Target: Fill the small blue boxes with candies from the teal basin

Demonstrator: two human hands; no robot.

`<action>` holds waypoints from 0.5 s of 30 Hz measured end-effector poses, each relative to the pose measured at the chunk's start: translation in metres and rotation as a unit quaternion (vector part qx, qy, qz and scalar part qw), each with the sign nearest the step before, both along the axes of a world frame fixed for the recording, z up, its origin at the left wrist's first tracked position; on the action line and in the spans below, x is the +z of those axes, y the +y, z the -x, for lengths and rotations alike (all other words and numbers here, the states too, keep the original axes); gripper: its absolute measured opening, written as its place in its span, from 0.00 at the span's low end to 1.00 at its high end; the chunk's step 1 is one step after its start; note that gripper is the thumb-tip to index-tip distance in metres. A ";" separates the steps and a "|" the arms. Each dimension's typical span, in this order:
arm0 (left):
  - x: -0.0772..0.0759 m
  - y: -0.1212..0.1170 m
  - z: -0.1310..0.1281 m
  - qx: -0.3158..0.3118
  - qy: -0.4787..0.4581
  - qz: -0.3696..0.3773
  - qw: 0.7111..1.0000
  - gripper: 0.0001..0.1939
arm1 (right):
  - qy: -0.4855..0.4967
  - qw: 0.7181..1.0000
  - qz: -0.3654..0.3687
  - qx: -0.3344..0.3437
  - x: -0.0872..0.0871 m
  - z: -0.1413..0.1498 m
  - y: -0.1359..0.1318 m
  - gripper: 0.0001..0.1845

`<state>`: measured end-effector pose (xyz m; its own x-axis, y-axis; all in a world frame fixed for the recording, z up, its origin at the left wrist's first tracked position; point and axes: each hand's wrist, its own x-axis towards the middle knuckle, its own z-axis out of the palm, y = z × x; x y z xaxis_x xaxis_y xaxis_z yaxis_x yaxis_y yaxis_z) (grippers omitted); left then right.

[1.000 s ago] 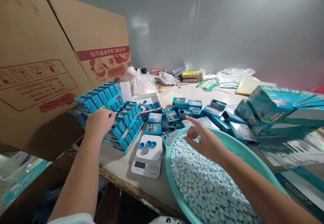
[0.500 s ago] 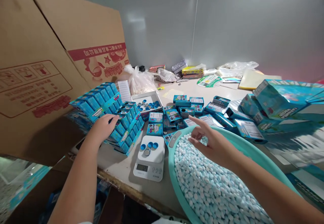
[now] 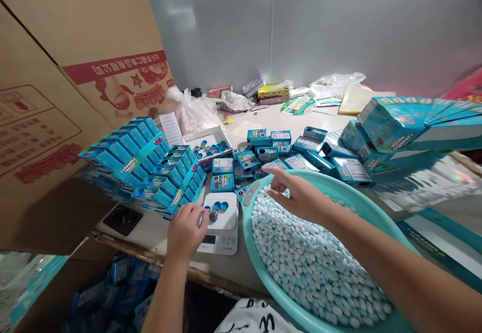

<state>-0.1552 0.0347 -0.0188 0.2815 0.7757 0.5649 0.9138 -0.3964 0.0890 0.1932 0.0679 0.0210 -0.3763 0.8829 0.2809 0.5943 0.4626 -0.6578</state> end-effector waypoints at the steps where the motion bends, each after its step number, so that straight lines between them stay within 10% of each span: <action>1: -0.010 0.000 -0.002 0.004 0.010 0.042 0.999 0.08 | -0.007 1.000 0.003 0.003 0.000 0.001 0.000 0.28; 9: -0.047 0.013 0.017 0.017 -0.001 0.121 0.993 0.12 | -0.036 0.999 0.003 0.023 0.002 0.002 0.000 0.19; 15: -0.004 0.008 0.007 -0.028 -0.002 0.035 0.999 0.11 | -0.042 0.999 0.010 0.018 -0.001 0.001 0.003 0.16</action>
<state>-0.1627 0.0428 -0.0228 0.3236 0.7967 0.5105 0.8900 -0.4394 0.1216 0.1922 0.0712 0.0196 -0.4300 0.8733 0.2293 0.6313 0.4723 -0.6151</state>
